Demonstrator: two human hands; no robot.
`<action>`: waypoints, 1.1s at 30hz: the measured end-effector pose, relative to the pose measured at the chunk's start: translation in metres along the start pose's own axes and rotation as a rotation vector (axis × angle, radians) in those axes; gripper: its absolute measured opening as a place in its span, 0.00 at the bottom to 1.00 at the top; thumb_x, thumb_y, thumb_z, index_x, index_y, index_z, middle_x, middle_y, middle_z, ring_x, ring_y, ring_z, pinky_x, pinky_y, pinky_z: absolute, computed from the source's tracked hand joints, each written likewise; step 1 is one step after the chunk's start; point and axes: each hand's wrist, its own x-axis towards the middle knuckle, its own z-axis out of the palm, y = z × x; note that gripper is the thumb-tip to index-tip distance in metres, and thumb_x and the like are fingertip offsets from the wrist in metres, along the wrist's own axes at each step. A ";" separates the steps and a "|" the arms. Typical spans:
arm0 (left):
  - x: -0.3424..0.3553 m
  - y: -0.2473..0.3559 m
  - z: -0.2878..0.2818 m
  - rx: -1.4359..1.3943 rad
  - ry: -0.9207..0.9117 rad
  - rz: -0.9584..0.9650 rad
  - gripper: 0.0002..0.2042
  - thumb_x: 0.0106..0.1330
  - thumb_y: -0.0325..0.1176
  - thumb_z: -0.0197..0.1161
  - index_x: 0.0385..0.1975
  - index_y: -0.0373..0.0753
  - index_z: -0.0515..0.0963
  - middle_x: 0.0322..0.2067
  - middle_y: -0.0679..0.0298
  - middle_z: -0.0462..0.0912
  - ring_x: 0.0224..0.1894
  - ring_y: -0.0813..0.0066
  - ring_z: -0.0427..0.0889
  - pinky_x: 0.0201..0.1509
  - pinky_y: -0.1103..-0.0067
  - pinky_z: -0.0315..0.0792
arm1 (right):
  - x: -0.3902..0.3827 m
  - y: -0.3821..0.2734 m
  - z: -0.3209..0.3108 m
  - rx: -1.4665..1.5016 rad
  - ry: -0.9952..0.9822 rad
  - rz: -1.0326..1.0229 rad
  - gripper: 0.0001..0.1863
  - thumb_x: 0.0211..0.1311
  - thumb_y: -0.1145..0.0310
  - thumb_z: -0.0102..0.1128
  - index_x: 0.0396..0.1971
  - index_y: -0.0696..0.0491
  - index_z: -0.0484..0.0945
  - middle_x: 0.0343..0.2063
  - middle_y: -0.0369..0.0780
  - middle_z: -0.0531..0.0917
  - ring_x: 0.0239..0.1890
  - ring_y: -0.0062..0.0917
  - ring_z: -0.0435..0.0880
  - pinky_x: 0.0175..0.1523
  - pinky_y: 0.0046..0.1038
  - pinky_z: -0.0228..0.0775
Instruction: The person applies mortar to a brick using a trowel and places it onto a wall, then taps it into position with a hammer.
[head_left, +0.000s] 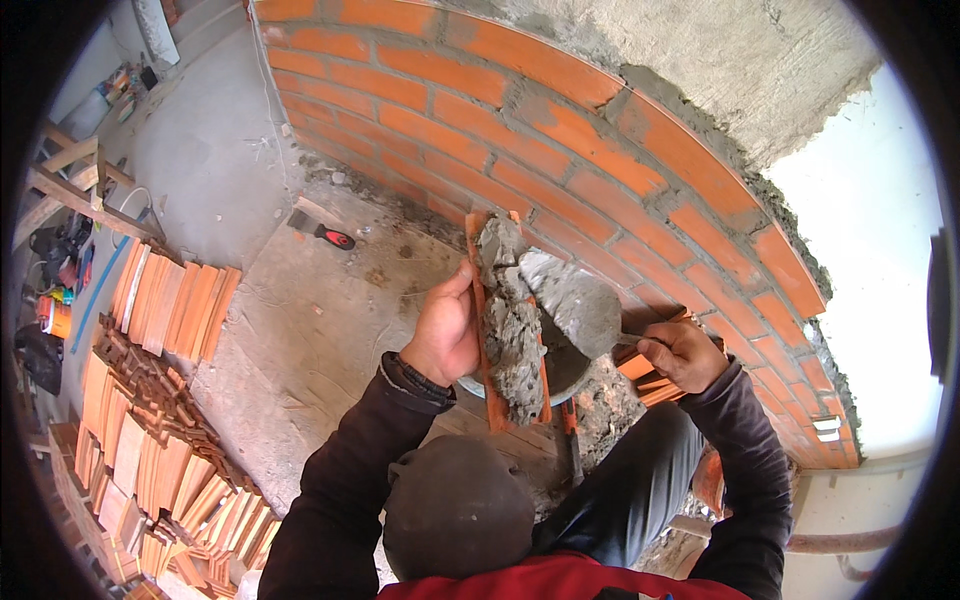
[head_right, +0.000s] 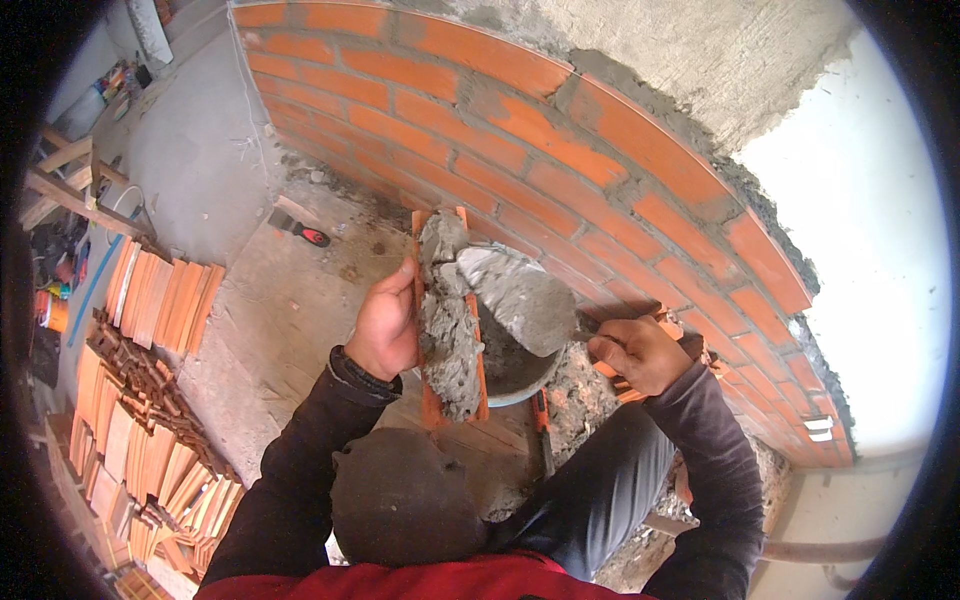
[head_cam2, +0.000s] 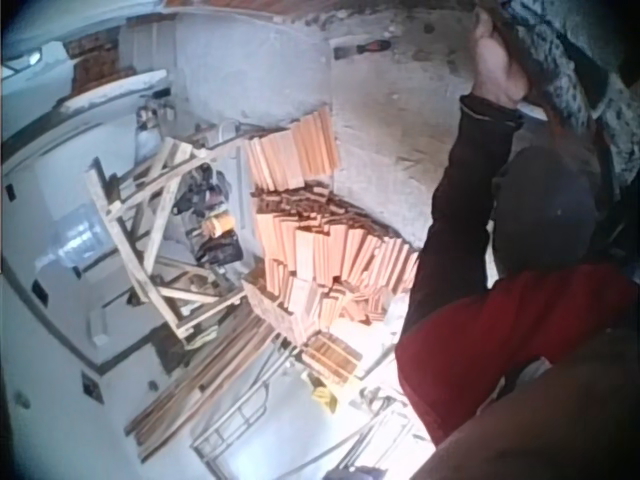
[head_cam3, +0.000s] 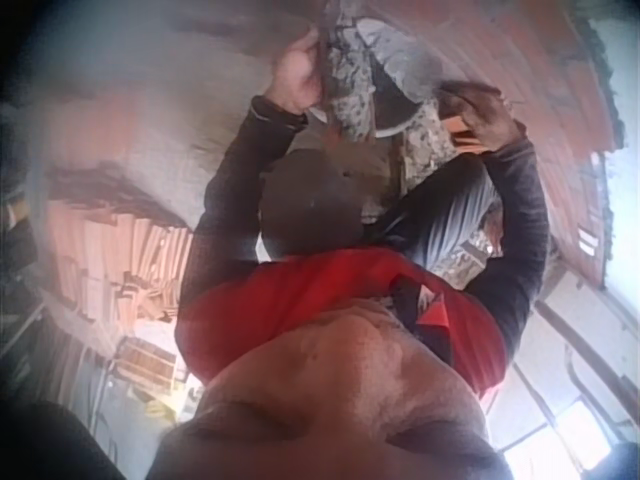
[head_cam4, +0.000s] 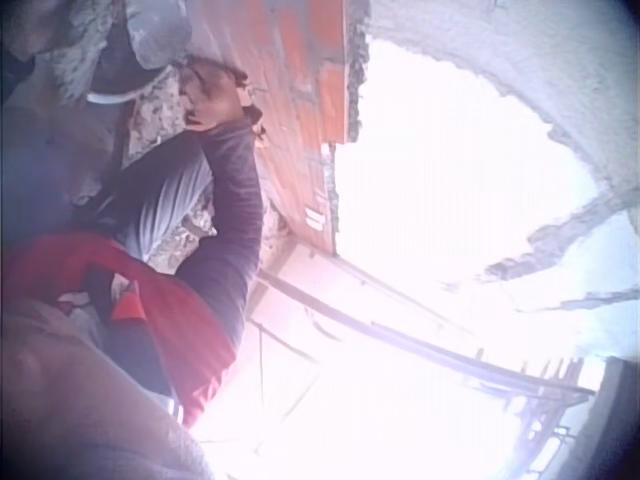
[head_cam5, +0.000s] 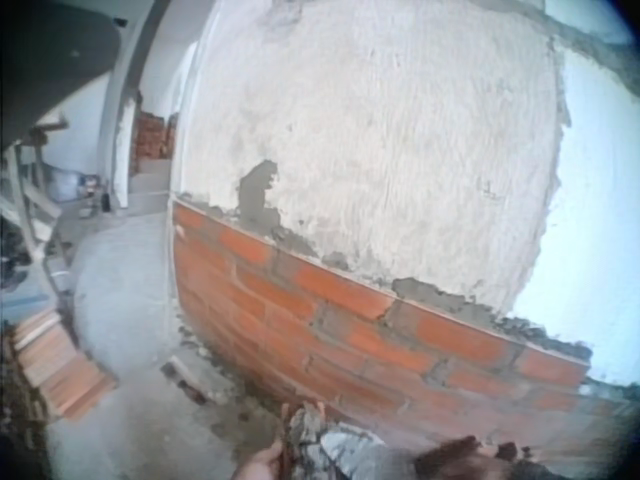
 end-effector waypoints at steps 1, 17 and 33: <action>0.000 0.000 0.000 0.003 0.024 0.010 0.25 0.79 0.49 0.36 0.64 0.37 0.65 0.58 0.54 0.75 0.57 0.57 0.76 0.64 0.60 0.69 | -0.004 0.001 0.001 0.016 0.035 0.059 0.17 0.68 0.62 0.56 0.27 0.62 0.77 0.17 0.45 0.74 0.22 0.30 0.73 0.30 0.34 0.65; 0.006 -0.011 -0.017 0.066 0.146 0.135 0.26 0.79 0.50 0.35 0.66 0.37 0.62 0.59 0.54 0.73 0.61 0.55 0.72 0.67 0.59 0.64 | -0.012 -0.039 -0.048 -0.248 -0.326 0.012 0.20 0.69 0.58 0.51 0.39 0.62 0.82 0.28 0.48 0.84 0.33 0.37 0.83 0.42 0.34 0.74; 0.000 0.014 0.011 0.109 0.146 0.061 0.25 0.79 0.48 0.36 0.64 0.36 0.64 0.59 0.54 0.74 0.58 0.56 0.75 0.65 0.61 0.68 | -0.019 -0.006 -0.004 -0.405 0.260 -0.288 0.17 0.61 0.59 0.62 0.19 0.56 0.73 0.15 0.43 0.74 0.19 0.39 0.77 0.25 0.38 0.66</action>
